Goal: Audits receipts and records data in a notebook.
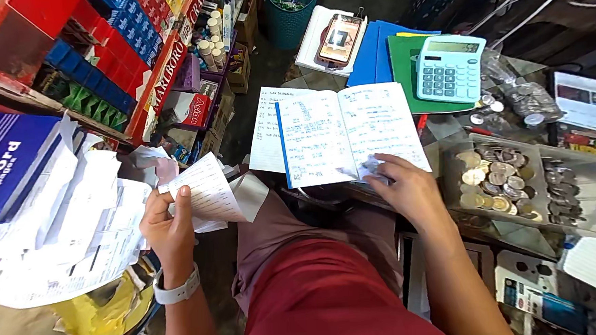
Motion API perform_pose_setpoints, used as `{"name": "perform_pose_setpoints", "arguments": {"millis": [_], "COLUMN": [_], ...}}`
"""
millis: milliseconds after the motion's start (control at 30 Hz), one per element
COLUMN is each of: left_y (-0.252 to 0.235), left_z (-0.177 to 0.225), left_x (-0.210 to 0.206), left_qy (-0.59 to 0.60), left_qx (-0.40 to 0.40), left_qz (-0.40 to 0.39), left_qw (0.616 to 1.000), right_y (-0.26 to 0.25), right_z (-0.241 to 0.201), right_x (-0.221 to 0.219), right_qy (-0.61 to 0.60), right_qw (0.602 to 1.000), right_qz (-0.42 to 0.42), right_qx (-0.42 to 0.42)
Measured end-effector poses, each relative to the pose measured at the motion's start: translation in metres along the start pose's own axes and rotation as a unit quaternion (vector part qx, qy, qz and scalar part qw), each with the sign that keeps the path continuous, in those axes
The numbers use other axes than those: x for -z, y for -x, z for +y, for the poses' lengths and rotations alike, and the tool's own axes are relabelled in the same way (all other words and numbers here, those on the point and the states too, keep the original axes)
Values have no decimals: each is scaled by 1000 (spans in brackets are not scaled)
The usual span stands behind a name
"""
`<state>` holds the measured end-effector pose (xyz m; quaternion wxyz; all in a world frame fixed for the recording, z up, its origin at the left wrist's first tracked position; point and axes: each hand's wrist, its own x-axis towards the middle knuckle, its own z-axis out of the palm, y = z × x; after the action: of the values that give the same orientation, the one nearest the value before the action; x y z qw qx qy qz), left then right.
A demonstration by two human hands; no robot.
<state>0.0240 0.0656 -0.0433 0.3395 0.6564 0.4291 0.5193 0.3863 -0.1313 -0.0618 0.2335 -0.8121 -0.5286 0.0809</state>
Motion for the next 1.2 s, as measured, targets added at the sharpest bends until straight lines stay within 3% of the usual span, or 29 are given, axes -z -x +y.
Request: {"name": "perform_pose_setpoints", "arguments": {"millis": [100,833,1067,1200], "left_y": [0,3,14,16], "left_z": [1,-4,3,7], "left_x": [-1,-1,-31,-45], "left_qy": [3,-3,7,13], "left_qx": [2,5,-22,-32], "left_qz": [1,1,-38,-46], "left_qw": [1000,1000,999,998], "right_y": [2,-19,-20,-19], "right_z": [-14,-26,-25,-50], "right_x": [-14,-49,-47,-44], "right_qy": [-6,38,31,-43], "right_qw": [999,996,998,997], "right_qz": [-35,36,9,19], "right_qx": [32,68,51,66]}}
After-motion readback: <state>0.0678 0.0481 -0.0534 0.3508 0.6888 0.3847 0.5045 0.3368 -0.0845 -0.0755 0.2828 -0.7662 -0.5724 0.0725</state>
